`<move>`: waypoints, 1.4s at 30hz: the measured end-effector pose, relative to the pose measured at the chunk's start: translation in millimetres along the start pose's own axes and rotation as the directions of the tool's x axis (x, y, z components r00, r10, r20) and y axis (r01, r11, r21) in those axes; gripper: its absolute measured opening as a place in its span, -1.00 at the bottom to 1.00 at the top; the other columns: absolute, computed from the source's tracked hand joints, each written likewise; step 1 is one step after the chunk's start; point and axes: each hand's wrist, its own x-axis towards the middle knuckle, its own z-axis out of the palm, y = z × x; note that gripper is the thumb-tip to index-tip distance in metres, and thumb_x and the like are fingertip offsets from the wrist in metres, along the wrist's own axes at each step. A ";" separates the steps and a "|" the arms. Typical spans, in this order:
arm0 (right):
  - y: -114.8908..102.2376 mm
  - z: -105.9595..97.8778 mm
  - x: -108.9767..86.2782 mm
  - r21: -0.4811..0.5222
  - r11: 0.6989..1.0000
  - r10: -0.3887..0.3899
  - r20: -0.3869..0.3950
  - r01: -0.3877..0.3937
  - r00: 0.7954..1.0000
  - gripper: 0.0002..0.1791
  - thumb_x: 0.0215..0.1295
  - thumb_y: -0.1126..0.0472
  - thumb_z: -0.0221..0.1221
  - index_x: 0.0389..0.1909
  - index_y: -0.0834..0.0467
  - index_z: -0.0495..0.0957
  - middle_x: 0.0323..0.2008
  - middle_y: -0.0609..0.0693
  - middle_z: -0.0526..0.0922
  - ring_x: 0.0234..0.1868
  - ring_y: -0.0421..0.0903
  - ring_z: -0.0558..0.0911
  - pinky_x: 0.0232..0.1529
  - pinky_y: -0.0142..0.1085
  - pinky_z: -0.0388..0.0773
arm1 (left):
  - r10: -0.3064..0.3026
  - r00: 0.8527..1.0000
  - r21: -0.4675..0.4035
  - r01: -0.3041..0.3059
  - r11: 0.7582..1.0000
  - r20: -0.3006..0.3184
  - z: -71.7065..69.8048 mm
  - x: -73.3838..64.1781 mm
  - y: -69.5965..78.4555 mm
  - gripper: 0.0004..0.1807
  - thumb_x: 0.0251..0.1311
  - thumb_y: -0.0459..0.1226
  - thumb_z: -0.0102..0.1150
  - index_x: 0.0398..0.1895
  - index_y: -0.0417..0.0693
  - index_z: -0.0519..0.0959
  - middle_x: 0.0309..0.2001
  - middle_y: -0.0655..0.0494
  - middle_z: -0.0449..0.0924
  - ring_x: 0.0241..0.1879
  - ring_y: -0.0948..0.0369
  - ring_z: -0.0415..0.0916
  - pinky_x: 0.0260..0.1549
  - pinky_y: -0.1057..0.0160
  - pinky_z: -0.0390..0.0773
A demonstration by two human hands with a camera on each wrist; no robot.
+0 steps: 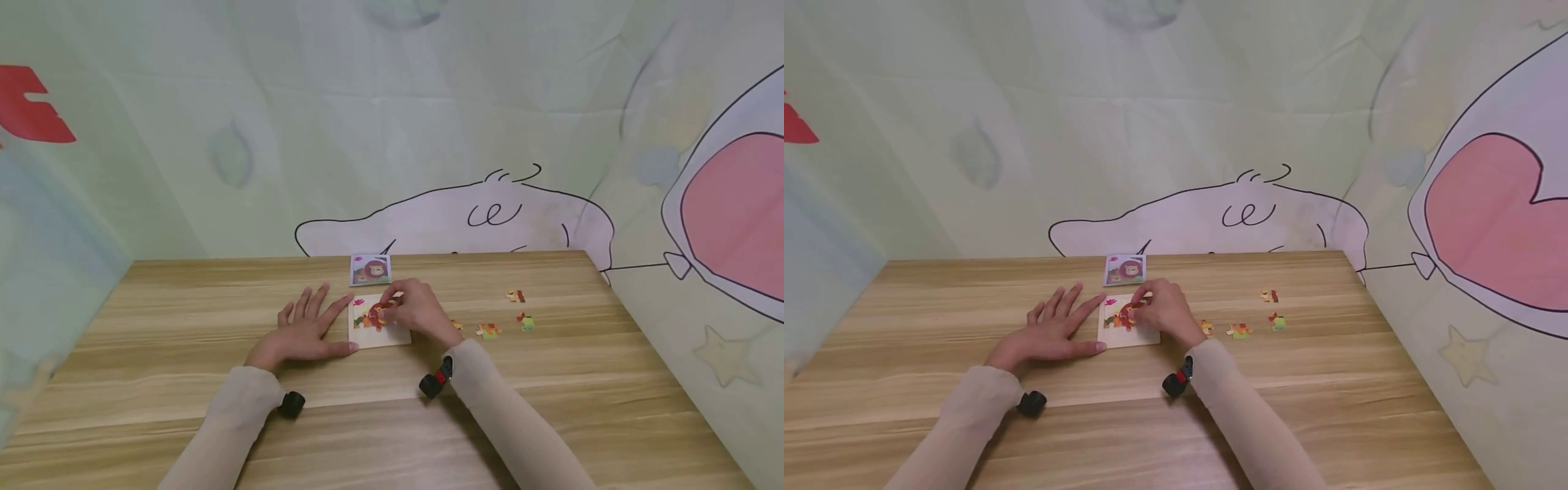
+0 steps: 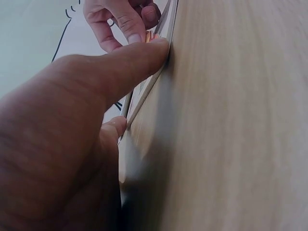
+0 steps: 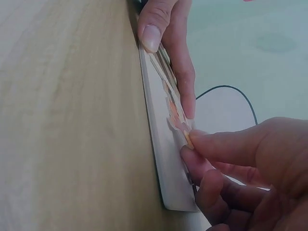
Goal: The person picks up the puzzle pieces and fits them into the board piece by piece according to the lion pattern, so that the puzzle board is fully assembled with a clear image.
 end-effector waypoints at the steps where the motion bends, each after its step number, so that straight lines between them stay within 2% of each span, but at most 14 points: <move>1: -0.6 0.0 0.4 -0.009 1.000 -0.001 -0.001 0.001 1.000 -0.87 0.26 0.20 0.53 -0.25 0.04 0.76 -0.15 0.02 0.82 -0.25 -0.10 0.64 -0.32 -0.34 0.47 | 0.001 1.000 -0.001 -0.001 1.000 -0.002 0.1 0.0 0.2 0.15 0.25 0.46 0.18 0.78 0.40 -0.09 0.79 -0.15 -0.52 0.74 -0.30 -0.63 0.53 -0.53 -0.45; 11: -6.4 0.2 2.4 -0.081 0.997 -0.003 -0.001 0.003 1.000 -0.84 0.25 0.19 0.54 -0.28 0.06 0.72 -0.13 0.02 0.78 -0.18 -0.04 0.61 -0.21 -0.29 0.46 | -0.007 1.000 0.009 0.007 1.000 0.006 1.4 2.0 -0.3 0.15 0.26 0.45 0.19 0.79 0.39 -0.11 0.79 -0.12 -0.54 0.74 -0.29 -0.63 0.54 -0.52 -0.45; 20: -7.3 2.6 0.7 -0.072 0.997 0.033 0.001 -0.033 0.999 -0.81 0.26 0.20 0.53 -0.27 0.06 0.67 -0.14 0.03 0.75 -0.14 -0.01 0.61 -0.15 -0.24 0.48 | -0.004 1.000 0.003 0.004 1.000 0.002 1.7 1.9 -0.5 0.15 0.25 0.47 0.18 0.78 0.38 -0.09 0.79 -0.13 -0.53 0.74 -0.29 -0.63 0.53 -0.52 -0.45; 33: -4.7 5.5 -0.5 -0.040 0.999 0.018 -0.022 -0.019 1.000 -0.81 0.26 0.21 0.53 -0.23 0.07 0.68 -0.27 0.02 0.74 -0.28 -0.06 0.58 -0.32 -0.29 0.43 | -0.010 1.000 0.008 0.010 1.000 0.000 4.9 6.5 -6.4 0.15 0.25 0.48 0.18 0.78 0.40 -0.09 0.79 -0.12 -0.53 0.74 -0.28 -0.63 0.53 -0.53 -0.44; 42: 2.3 -3.9 -5.4 -0.013 1.000 0.001 -0.049 -0.001 0.999 -0.75 0.30 0.18 0.51 -0.08 0.10 0.70 -0.35 0.05 0.74 -0.40 -0.09 0.59 -0.44 -0.35 0.44 | -0.010 1.000 0.011 0.010 1.000 0.006 3.6 4.6 -2.8 0.13 0.28 0.45 0.18 0.78 0.40 -0.09 0.79 -0.10 -0.54 0.74 -0.27 -0.63 0.54 -0.51 -0.43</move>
